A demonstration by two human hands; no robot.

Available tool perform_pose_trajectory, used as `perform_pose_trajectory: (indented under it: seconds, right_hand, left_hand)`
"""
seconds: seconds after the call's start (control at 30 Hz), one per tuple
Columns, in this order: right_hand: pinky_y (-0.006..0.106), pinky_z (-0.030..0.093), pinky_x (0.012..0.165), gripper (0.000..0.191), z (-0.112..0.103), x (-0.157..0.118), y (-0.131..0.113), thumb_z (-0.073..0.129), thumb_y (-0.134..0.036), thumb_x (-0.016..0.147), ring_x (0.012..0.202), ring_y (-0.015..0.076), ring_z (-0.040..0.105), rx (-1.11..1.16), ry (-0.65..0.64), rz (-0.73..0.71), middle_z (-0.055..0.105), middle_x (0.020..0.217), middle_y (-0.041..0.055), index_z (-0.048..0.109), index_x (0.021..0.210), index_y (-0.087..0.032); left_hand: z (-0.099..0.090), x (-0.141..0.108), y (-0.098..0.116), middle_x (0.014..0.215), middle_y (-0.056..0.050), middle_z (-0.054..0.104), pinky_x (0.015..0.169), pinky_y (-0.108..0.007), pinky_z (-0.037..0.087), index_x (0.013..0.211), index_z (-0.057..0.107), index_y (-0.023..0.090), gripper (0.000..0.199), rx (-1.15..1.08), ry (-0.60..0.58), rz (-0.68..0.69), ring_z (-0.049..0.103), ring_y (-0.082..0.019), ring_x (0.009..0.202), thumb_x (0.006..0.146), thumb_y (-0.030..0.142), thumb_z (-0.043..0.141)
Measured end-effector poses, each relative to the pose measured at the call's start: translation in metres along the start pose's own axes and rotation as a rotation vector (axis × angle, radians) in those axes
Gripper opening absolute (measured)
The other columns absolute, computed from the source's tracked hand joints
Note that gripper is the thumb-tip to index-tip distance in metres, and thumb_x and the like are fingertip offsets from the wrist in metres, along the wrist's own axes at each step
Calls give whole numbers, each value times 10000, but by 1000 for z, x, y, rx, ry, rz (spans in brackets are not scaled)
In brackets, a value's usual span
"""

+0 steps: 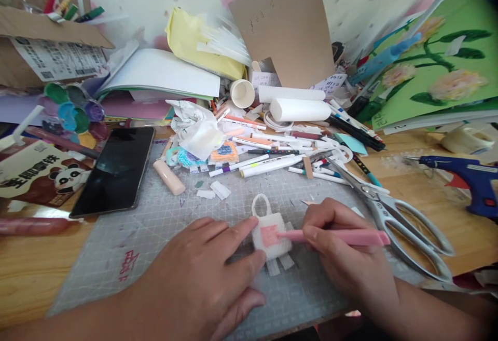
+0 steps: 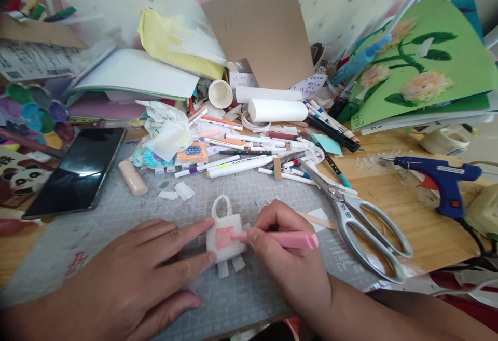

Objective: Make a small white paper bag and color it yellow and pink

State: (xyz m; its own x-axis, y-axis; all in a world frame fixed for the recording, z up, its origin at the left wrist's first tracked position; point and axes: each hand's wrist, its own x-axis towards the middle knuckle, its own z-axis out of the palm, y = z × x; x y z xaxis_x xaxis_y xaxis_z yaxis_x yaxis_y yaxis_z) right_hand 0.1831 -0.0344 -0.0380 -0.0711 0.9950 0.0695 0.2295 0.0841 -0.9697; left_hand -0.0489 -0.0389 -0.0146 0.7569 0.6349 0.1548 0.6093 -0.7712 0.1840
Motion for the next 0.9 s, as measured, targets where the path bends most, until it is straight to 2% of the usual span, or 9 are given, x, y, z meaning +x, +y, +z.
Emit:
perform_pose_trajectory:
  seconds: [0.13,0.3,0.6,0.77,0.9]
  right_hand:
    - [275,328,513,185,0,2,2,585,-244,812,538,144,411,40,48,12,488,552,-31,532,635,-225]
    - [259,339,514,188,1,2,1,583,-248,830,546,134,437,11,60,4,512,565,-32,550,647,-218]
    - [244,369,484,200,3,5,-7,600,-285,795,506,128,478,-147,57,-14,542,531,-32,557,613,-215]
    - [249,359,485,204,4,6,-5,584,-263,793,506,129,463,-126,99,-25,523,522,-33,538,601,-212]
    - [254,349,498,202,3,5,-3,584,-245,785,519,129,441,-74,96,-31,498,521,-37,524,595,-212]
  left_hand:
    - [-1,2,1,1283,-102,601,749,-436,533,1061,649,252,252,-9,-15,-1,645,-264,885,885,379,521]
    - [2,3,1,1250,-102,625,722,-440,542,1037,661,249,252,-8,25,6,654,-268,856,870,388,532]
    - [5,1,1,1239,-101,632,724,-434,530,1041,664,252,270,1,71,-2,651,-261,845,878,394,503]
    - [-2,4,1,1217,-101,647,721,-388,539,1017,670,241,251,6,30,9,659,-239,828,867,390,535]
    - [-1,3,0,1250,-101,627,721,-408,539,1053,665,258,255,4,20,12,654,-253,844,871,382,537]
